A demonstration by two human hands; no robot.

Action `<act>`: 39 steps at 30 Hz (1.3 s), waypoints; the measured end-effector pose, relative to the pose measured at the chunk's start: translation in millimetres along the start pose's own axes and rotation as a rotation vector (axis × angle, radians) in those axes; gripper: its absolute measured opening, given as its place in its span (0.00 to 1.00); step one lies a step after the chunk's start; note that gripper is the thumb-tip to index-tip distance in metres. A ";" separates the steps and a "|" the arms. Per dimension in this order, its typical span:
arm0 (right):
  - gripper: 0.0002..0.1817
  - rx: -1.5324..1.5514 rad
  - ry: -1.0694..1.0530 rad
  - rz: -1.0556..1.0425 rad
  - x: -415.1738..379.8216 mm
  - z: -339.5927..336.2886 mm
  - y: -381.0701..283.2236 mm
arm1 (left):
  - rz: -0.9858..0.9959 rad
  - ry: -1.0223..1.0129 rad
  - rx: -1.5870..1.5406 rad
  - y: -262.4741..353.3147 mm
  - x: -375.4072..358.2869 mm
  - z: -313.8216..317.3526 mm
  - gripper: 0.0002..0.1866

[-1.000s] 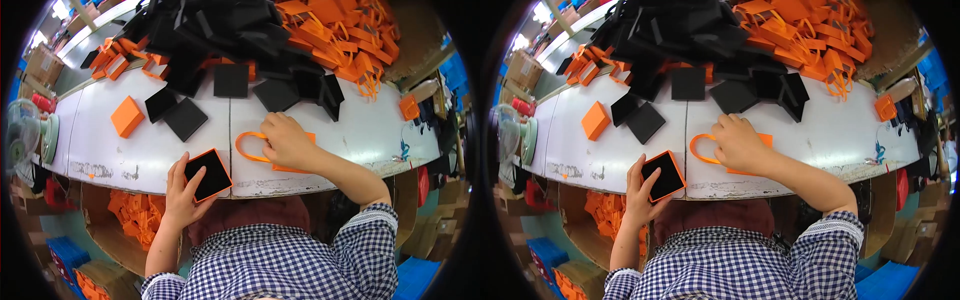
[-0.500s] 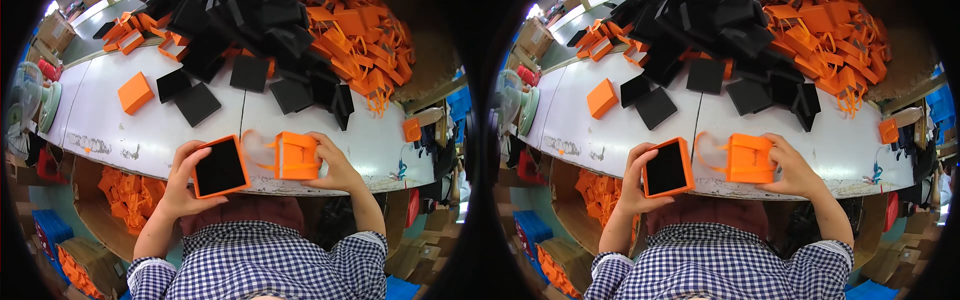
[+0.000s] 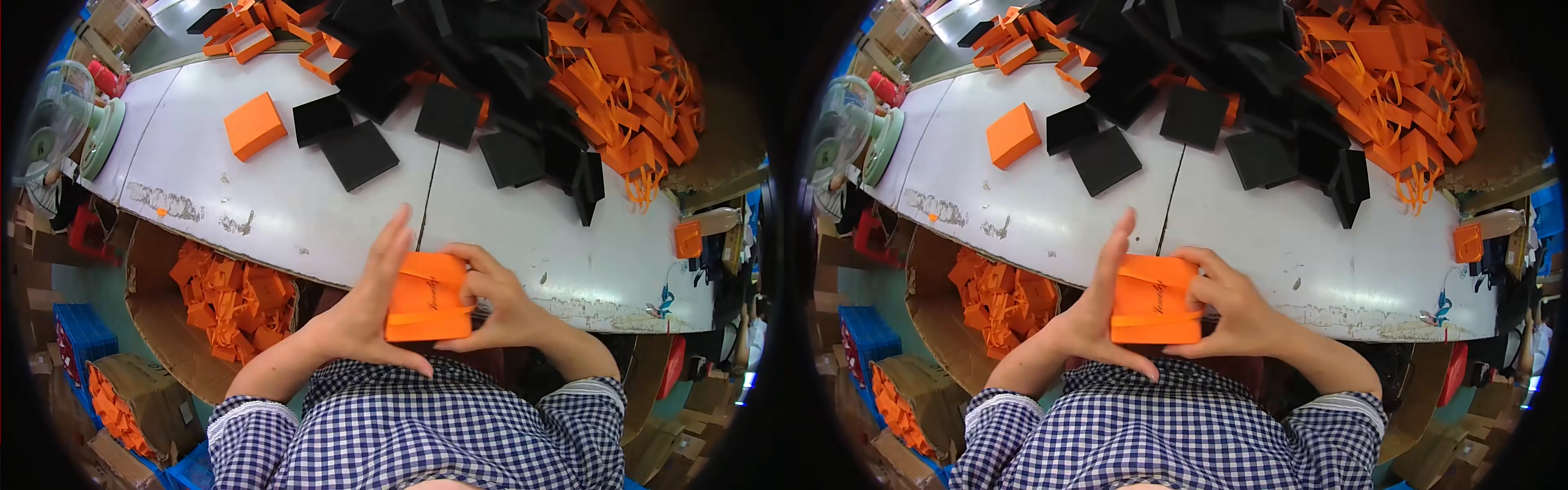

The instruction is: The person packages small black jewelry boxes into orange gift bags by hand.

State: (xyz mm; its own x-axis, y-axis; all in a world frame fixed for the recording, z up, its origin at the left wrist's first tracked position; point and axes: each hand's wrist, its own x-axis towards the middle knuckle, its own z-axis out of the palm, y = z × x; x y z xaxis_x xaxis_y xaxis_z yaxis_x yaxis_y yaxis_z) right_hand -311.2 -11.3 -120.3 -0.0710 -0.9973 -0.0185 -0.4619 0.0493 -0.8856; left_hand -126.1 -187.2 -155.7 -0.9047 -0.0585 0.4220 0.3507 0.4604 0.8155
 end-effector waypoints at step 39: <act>0.13 -0.390 0.351 -0.244 73.3 4.2 39.3 | -0.155 -0.010 0.504 -26.5 1.9 -26.6 0.51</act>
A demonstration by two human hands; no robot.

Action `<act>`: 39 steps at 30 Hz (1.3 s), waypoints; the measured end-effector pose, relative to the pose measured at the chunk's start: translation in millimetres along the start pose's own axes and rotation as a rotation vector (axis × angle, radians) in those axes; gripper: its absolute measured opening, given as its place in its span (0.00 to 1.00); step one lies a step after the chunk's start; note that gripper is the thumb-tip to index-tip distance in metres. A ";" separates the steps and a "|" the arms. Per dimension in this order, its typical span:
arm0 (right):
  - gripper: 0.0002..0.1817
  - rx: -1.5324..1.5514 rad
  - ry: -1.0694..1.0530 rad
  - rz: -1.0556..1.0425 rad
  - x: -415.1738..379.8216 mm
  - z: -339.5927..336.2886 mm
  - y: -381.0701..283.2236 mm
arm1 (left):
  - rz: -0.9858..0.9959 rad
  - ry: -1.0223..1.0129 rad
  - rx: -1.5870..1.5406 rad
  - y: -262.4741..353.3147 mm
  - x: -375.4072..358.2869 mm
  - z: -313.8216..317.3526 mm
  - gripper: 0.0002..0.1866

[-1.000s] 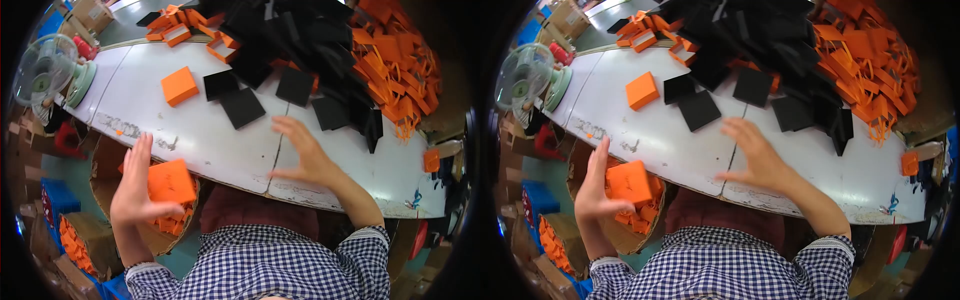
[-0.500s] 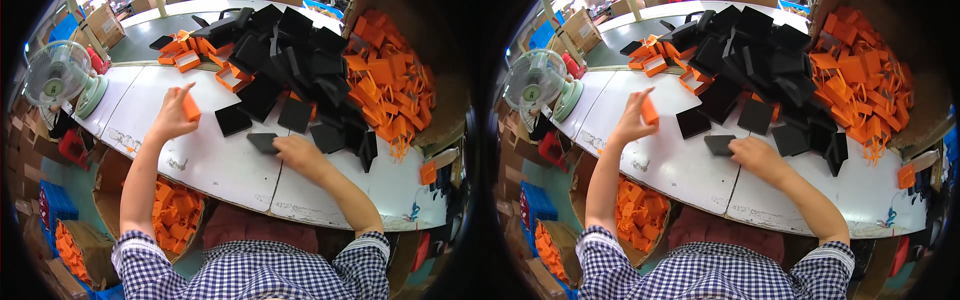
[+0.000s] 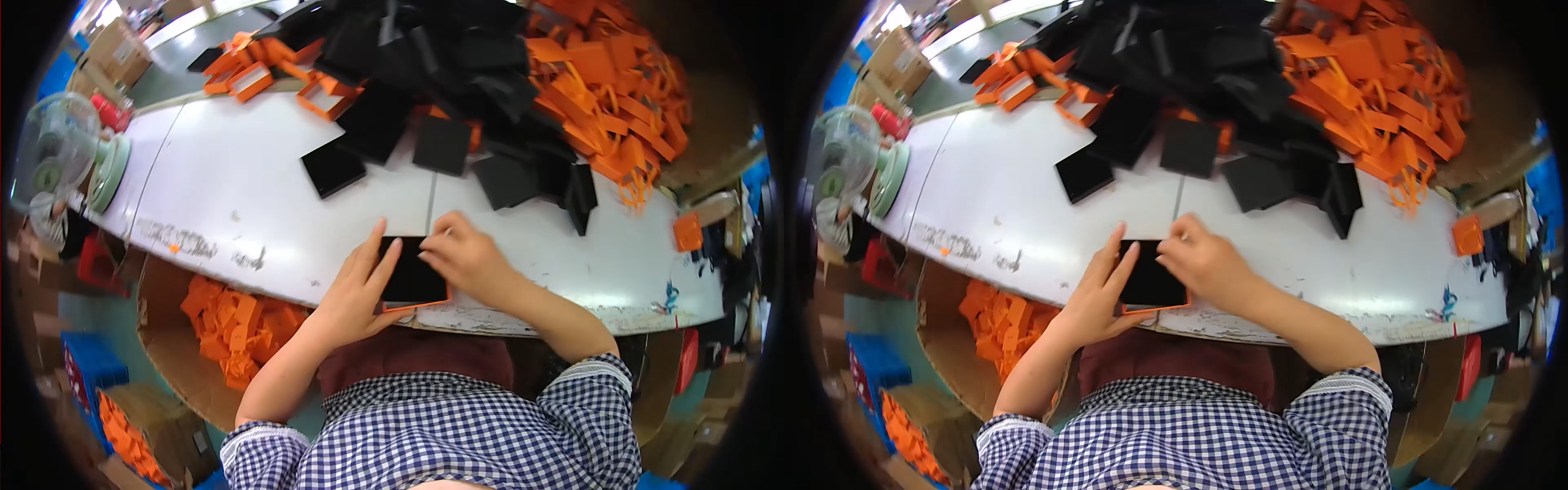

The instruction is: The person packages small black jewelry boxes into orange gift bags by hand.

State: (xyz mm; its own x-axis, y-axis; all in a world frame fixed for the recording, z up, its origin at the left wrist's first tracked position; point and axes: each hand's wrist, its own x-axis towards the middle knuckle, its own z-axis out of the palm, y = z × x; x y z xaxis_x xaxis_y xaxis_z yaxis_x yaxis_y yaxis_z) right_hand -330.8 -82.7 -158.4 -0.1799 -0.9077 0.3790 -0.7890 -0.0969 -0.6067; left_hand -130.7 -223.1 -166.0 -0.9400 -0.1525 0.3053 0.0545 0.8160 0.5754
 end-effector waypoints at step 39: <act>0.28 -0.574 -0.815 -0.113 11.6 -92.0 -21.0 | -0.024 -0.137 0.354 4.8 -1.6 -22.9 0.44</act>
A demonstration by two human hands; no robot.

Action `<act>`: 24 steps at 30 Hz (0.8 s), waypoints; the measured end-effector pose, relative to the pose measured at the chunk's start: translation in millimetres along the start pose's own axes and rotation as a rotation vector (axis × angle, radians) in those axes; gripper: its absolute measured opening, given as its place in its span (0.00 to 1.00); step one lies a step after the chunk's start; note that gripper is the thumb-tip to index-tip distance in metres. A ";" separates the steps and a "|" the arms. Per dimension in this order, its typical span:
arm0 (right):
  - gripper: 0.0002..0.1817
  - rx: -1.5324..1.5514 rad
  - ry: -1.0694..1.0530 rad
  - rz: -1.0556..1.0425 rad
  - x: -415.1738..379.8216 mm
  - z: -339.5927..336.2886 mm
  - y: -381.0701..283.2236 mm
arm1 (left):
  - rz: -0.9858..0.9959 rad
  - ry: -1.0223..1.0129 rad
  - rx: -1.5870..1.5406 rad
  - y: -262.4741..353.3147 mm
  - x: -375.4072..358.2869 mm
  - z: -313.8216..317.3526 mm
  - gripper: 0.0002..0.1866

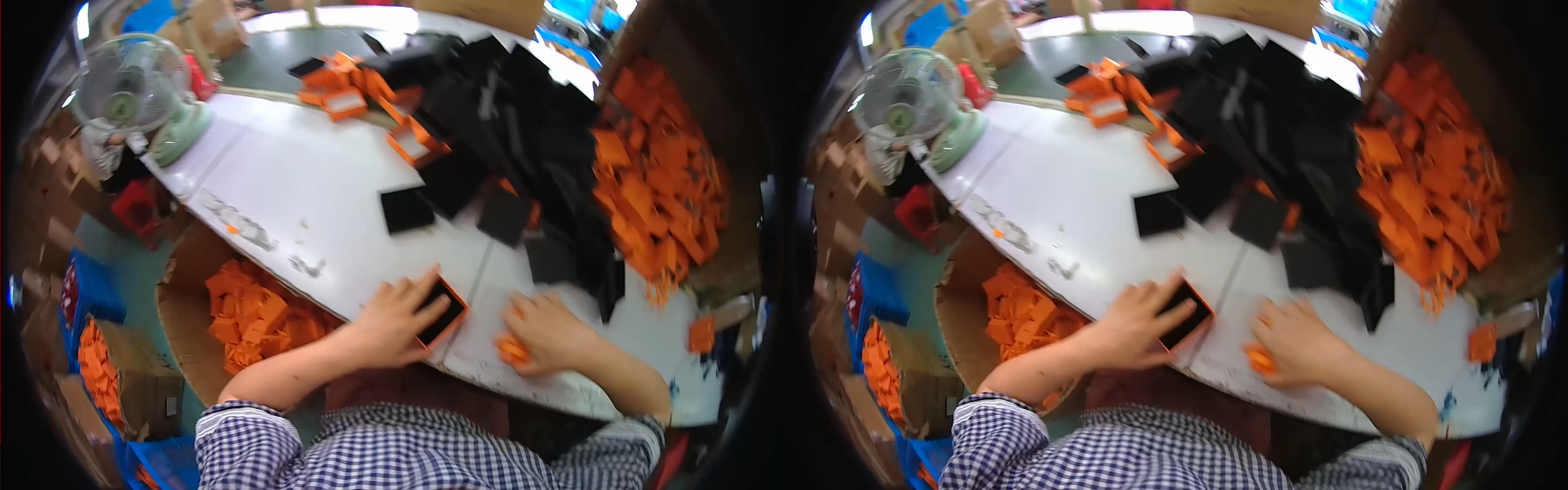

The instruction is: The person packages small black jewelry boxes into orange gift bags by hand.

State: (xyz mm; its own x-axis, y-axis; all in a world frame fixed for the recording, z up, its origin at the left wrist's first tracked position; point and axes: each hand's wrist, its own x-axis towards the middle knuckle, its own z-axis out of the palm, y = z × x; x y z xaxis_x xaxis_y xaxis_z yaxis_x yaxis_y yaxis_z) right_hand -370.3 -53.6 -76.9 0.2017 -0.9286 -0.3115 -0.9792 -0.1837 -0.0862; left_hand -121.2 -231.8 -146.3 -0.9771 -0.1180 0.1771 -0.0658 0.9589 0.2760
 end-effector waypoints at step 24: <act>0.03 1.170 0.843 0.326 32.5 60.8 -8.5 | -0.221 0.275 -0.316 -23.6 -43.5 12.8 0.60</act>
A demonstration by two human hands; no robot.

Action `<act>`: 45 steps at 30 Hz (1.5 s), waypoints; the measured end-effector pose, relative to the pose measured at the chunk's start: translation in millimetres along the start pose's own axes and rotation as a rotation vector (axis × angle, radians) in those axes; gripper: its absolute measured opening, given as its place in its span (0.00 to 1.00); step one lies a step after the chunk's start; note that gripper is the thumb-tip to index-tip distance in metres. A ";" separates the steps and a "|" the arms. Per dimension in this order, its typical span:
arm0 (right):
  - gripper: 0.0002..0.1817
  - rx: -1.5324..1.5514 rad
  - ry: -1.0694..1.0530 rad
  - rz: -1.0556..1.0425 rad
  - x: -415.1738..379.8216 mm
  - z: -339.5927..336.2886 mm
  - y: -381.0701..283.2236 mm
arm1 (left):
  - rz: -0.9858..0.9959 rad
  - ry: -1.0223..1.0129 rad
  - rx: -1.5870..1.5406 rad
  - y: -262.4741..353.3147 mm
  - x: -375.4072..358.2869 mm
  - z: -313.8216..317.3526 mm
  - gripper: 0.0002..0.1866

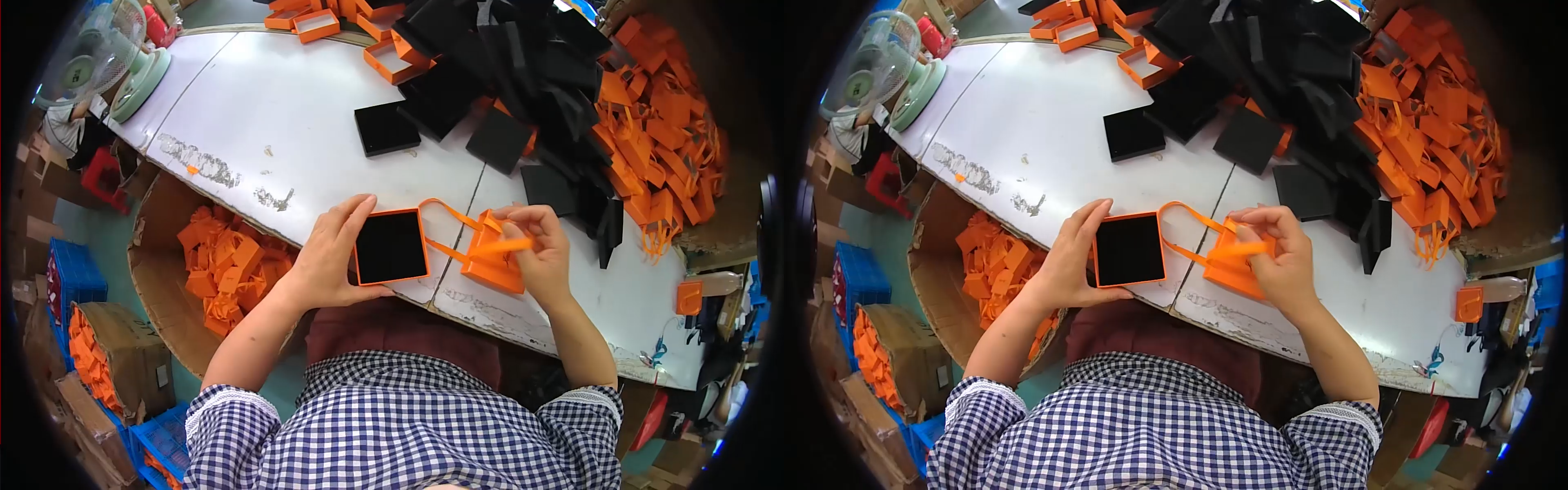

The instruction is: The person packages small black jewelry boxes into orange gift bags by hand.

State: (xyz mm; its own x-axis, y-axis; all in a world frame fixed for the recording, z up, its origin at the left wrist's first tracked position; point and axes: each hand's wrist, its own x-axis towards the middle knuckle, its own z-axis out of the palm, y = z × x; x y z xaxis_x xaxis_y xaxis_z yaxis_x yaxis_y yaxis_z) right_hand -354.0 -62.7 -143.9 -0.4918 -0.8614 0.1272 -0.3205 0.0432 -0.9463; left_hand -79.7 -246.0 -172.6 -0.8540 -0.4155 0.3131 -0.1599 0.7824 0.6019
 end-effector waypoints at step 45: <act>0.41 -0.680 -0.313 -0.680 139.3 136.7 13.9 | -0.538 0.316 0.186 -209.9 203.3 -222.6 0.71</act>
State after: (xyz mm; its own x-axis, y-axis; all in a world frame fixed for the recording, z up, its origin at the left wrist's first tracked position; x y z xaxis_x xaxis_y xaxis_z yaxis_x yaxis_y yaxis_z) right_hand -316.3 -251.2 -179.9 0.1698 -0.9005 0.4002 -0.8953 -0.3107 -0.3192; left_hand -109.5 -598.0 -71.7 -0.4484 -0.8660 0.2215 -0.6317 0.4823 0.6069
